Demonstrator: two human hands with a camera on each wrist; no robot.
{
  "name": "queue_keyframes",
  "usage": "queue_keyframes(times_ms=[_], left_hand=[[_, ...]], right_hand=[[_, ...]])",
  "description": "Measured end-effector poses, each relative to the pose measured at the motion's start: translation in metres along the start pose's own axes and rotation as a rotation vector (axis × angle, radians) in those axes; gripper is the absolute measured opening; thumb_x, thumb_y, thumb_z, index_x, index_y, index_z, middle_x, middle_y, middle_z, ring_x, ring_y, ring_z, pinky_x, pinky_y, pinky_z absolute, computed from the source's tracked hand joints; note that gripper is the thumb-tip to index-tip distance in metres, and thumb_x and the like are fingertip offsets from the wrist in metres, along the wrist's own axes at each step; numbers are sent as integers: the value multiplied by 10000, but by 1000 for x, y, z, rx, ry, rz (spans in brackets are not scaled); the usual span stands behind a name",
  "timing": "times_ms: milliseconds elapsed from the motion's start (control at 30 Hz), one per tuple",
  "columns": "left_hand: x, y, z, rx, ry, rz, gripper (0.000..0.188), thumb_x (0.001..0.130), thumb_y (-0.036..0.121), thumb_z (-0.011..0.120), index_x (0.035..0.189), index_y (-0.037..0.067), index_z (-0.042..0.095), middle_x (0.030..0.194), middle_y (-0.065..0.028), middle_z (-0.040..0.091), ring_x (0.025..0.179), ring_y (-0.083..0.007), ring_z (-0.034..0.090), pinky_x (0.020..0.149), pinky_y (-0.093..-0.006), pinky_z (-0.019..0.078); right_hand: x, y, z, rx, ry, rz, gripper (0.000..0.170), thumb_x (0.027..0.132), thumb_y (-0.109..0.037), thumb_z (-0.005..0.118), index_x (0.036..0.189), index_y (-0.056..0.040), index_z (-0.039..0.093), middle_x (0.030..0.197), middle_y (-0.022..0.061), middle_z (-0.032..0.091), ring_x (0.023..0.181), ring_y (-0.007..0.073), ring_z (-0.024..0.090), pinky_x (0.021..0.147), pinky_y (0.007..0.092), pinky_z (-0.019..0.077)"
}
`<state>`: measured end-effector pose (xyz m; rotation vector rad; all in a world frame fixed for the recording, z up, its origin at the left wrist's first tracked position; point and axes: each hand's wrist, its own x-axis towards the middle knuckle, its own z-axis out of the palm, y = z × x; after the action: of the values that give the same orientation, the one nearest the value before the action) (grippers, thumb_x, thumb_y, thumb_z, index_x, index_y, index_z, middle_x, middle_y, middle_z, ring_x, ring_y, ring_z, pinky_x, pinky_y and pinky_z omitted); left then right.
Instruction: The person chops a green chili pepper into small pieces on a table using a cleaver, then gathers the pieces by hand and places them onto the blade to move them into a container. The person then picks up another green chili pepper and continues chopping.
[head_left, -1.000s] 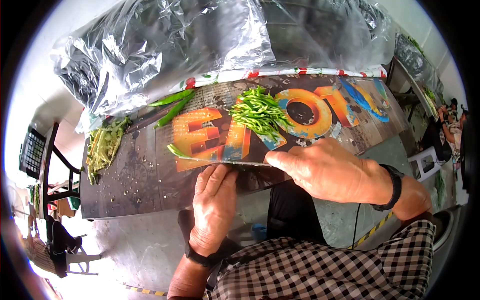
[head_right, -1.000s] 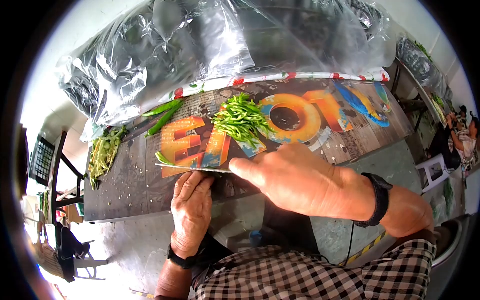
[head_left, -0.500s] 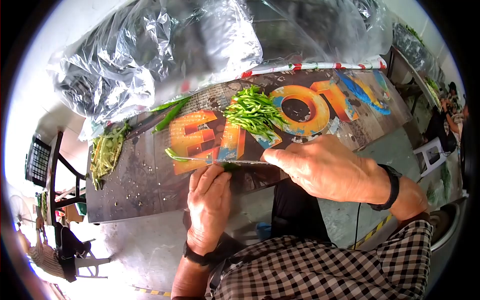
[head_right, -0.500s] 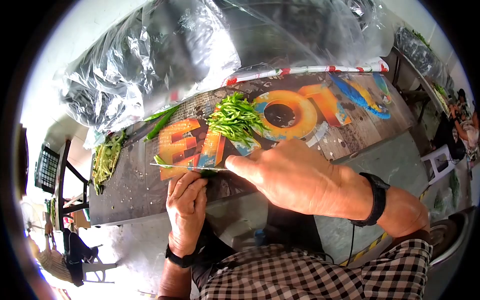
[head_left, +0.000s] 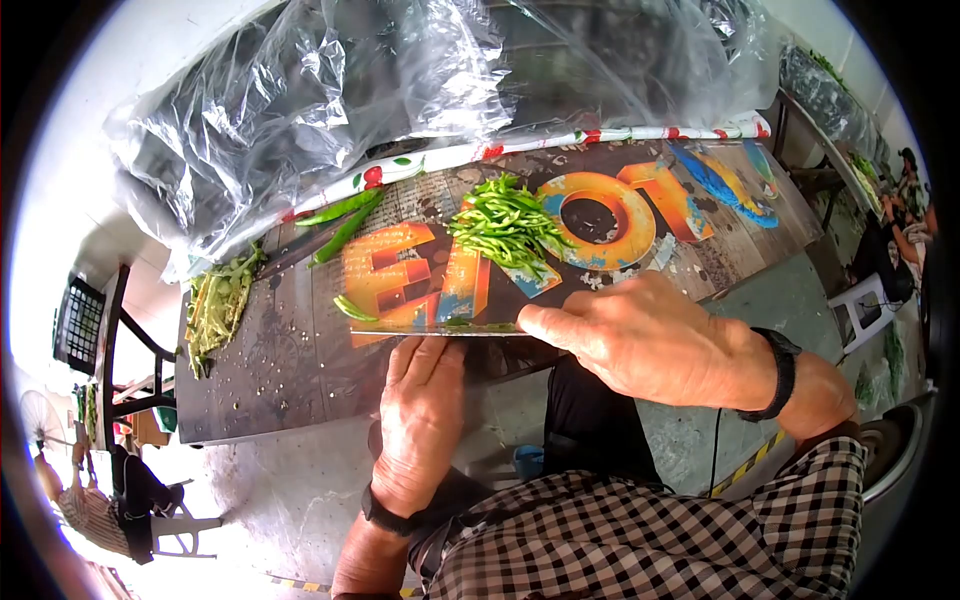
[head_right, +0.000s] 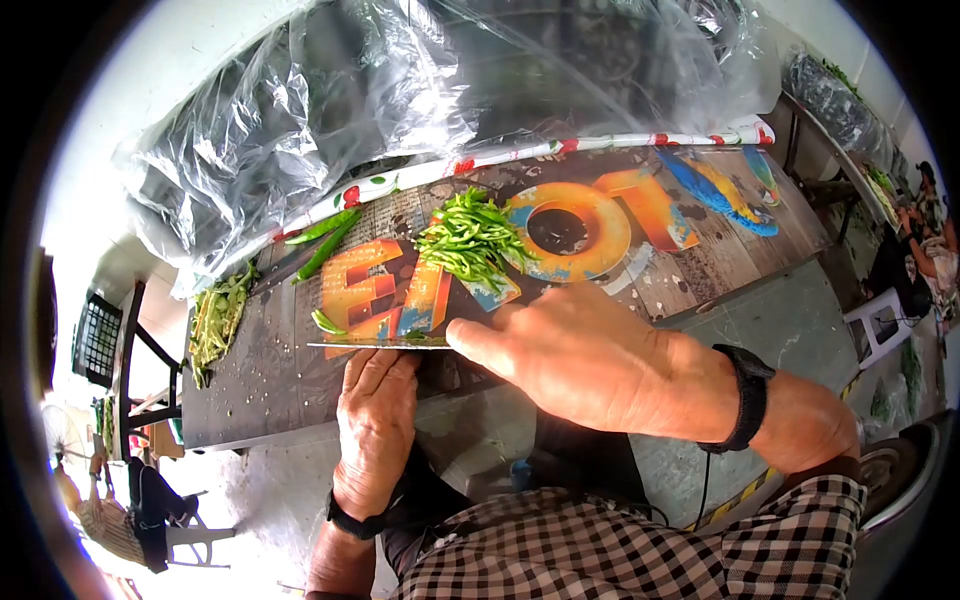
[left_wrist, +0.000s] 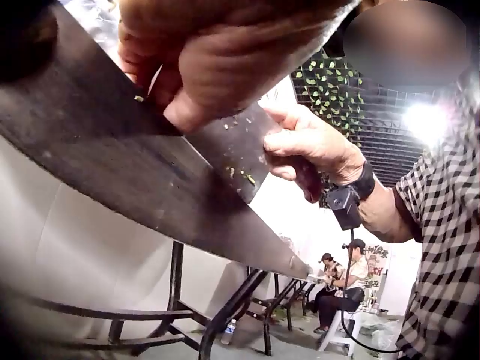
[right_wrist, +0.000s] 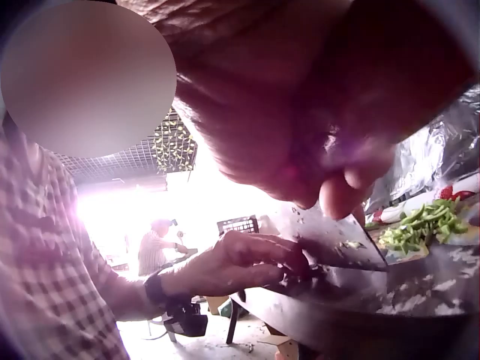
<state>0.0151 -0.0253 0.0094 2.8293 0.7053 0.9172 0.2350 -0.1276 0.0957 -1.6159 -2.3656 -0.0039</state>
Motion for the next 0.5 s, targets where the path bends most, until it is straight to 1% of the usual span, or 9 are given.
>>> queue_keyframes(times_ms=[133, 267, 367, 500], left_hand=[[-3, 1, 5, 31, -5, -16, 391, 753, -23, 615, 1141, -23, 663, 1198, -161, 618, 1124, -342, 573, 987, -422, 491], [-4, 0, 7, 37, -16, -31, 398, 753, -16, 615, 1147, -22, 664, 1218, -160, 616, 1133, -341, 570, 986, -416, 490], [-3, -1, 8, 27, 7, -18, 386, 749, -14, 617, 1130, -17, 679, 1225, -154, 626, 1135, -328, 580, 984, -411, 491], [-3, -2, 10, -1, 38, -40, 356, 743, -19, 628, 1091, -12, 705, 1211, -152, 647, 1139, -314, 597, 988, -409, 491]], right_hand=[[2, 2, -2, -8, -13, -15, 221, 835, -73, 573, 1052, -44, 547, 700, 133, 653, 644, 336, 686, 544, 440, 533], [2, 4, 1, 1, -27, -5, 212, 831, -72, 575, 1039, -43, 543, 701, 134, 653, 647, 338, 687, 547, 447, 534], [3, 0, -3, -38, -120, 38, 372, 828, -67, 645, 1197, -46, 605, 742, 113, 656, 667, 293, 688, 566, 399, 547], [7, -1, -7, 1, -137, 36, 376, 835, -72, 638, 1208, -45, 602, 739, 116, 655, 647, 310, 682, 545, 409, 543]])
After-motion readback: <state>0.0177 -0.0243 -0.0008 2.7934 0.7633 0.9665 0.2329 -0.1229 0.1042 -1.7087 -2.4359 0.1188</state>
